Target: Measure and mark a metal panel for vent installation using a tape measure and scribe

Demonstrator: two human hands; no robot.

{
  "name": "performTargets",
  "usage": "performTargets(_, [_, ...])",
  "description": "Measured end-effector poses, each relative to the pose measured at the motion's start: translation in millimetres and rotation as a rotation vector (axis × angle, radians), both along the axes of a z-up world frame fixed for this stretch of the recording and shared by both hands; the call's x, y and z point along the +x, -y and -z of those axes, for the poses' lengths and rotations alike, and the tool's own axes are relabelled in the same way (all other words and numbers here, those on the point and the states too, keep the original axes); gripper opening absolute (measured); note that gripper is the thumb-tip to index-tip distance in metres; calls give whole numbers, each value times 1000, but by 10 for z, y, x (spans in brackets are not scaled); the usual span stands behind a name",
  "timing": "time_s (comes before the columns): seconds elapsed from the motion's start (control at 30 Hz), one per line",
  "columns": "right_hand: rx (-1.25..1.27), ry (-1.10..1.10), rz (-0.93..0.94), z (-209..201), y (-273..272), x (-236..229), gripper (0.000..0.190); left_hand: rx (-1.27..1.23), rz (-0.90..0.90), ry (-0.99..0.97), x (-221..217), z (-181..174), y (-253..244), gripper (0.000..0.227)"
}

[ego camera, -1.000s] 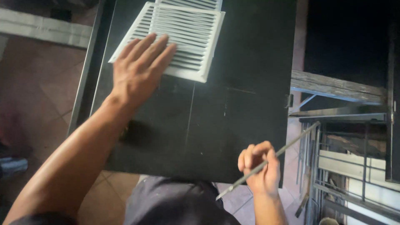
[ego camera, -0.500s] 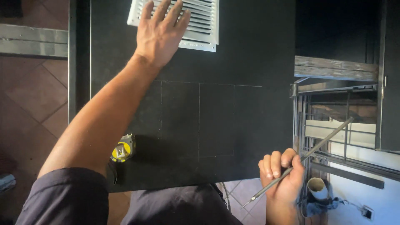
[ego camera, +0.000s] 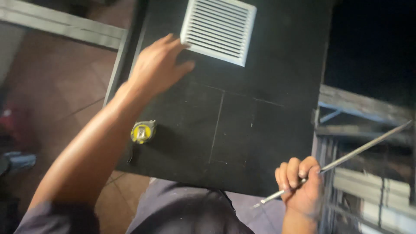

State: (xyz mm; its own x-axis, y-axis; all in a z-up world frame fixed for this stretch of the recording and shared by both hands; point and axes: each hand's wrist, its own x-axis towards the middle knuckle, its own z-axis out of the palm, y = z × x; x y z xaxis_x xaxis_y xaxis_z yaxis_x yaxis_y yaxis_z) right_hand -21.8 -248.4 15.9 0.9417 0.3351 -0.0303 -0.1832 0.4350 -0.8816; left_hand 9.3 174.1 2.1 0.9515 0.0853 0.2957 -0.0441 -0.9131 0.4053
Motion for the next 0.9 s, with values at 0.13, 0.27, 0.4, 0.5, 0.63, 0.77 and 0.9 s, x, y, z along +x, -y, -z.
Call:
performTargets(0.13, [-57,105,-249,43,11,134,30,-62,-110,-250,-1208,-123,183,74])
performTargets(0.27, [-450,202,-363,301,-126,81,24,199,-207,-444,-1695,262,364,110])
performTargets(0.4, [-626,161,-523,328,-392,-116,26,145,-229,-328,-1852,391,496,93])
performTargets(0.5, [-773,270,-486,196,-643,-203,33,-182,-120,-256,-1840,27,809,103])
performTargets(0.63, [-777,215,-537,127,-892,-381,50,-431,290,-180,-1855,-232,1185,118])
performTargets(0.77, [-910,83,-410,9,-1151,-542,15,-494,360,-338,-1810,-297,887,116])
performTargets(0.9, [-885,87,-484,102,-1291,-737,24,-609,564,-453,-1791,-188,618,114])
